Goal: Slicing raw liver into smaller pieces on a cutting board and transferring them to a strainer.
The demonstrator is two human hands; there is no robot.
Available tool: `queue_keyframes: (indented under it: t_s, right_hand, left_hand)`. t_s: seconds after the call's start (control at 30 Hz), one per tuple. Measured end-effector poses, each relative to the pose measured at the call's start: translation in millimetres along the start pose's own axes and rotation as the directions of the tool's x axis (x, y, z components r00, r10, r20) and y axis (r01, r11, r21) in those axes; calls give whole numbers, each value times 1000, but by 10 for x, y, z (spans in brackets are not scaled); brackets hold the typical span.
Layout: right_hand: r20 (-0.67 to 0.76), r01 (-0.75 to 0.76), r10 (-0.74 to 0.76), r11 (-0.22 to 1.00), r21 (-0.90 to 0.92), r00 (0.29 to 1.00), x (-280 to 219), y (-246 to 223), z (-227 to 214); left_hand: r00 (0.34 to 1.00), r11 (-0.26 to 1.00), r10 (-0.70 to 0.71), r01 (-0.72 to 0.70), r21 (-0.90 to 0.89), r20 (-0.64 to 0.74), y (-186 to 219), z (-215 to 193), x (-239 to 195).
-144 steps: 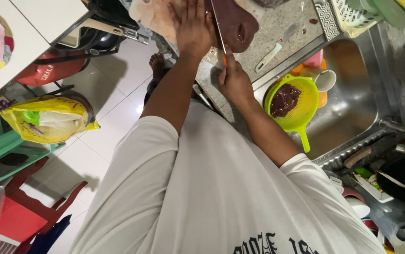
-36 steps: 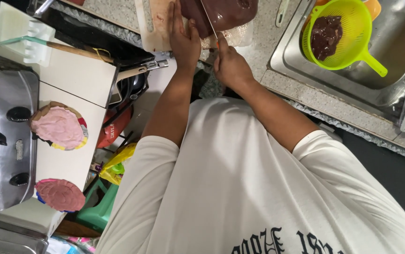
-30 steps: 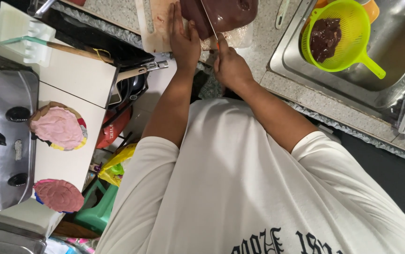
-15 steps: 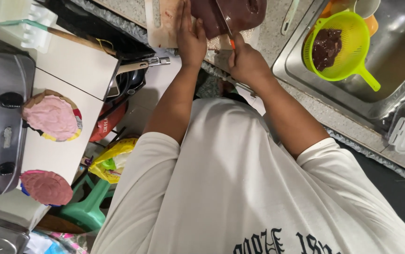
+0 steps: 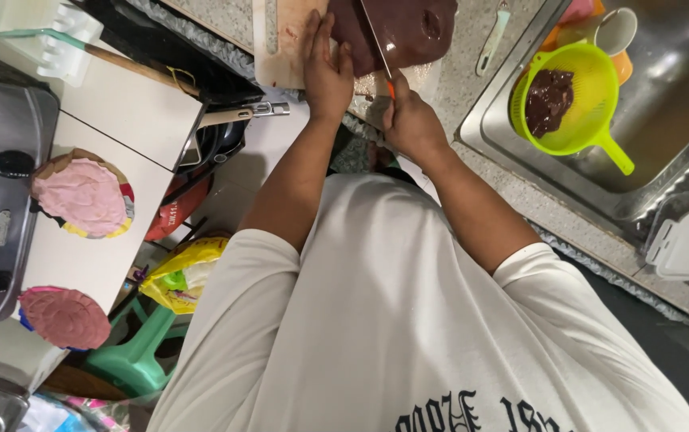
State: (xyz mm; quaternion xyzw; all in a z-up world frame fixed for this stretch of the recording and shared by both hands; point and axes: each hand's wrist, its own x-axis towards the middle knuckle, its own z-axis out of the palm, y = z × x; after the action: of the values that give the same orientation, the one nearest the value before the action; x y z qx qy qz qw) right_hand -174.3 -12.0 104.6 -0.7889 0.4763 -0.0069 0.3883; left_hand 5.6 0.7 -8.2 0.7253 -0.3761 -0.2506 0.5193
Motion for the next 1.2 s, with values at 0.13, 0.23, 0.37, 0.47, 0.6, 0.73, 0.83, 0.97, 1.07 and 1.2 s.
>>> queue_keyframes:
  t_s: [0.13,0.23,0.37,0.47,0.6,0.73,0.83,0.97,1.07,1.2]
  right_hand:
    - [-9,8,-8,1000,-31,1000,14,-3,-65]
    - [59,-44,48,997,-59,997,-31,-41,-136]
    - [28,1,1,998,-55,1000,-3,-11,-191]
    - [41,2,1,998,-61,999,-12,-38,-253]
    - [50,-17,20,999,-52,999,18,66,-198]
    - [13,11,-10,999,-47,1000,28,163,-100]
    - [-3,53,-54,998,-44,999,29,204,-81]
    - [13,33,-32,998,-58,999,18,143,-129]
    - [13,24,-23,998,-66,1000,37,167,-144]
    - [-13,65,-66,995,-70,998,32,206,-102]
  left_hand:
    - [999,996,-2,5,-89,32,-32,-34,39]
    - [996,992,-6,-6,129,92,69,-182,28]
    - [970,925,106,-177,337,218,131,-217,56]
    - [921,773,145,-335,540,363,353,-227,-17]
    - [801,588,-183,-375,716,570,871,-314,-152]
    - [768,588,-171,-423,689,618,712,-266,-296]
    - [723,569,23,-578,585,691,459,-276,-427]
    - [694,548,138,-648,529,707,373,-296,-482]
    - [734,598,311,-645,476,603,508,-317,-379]
    - [914,683,125,-362,634,387,632,-114,-84]
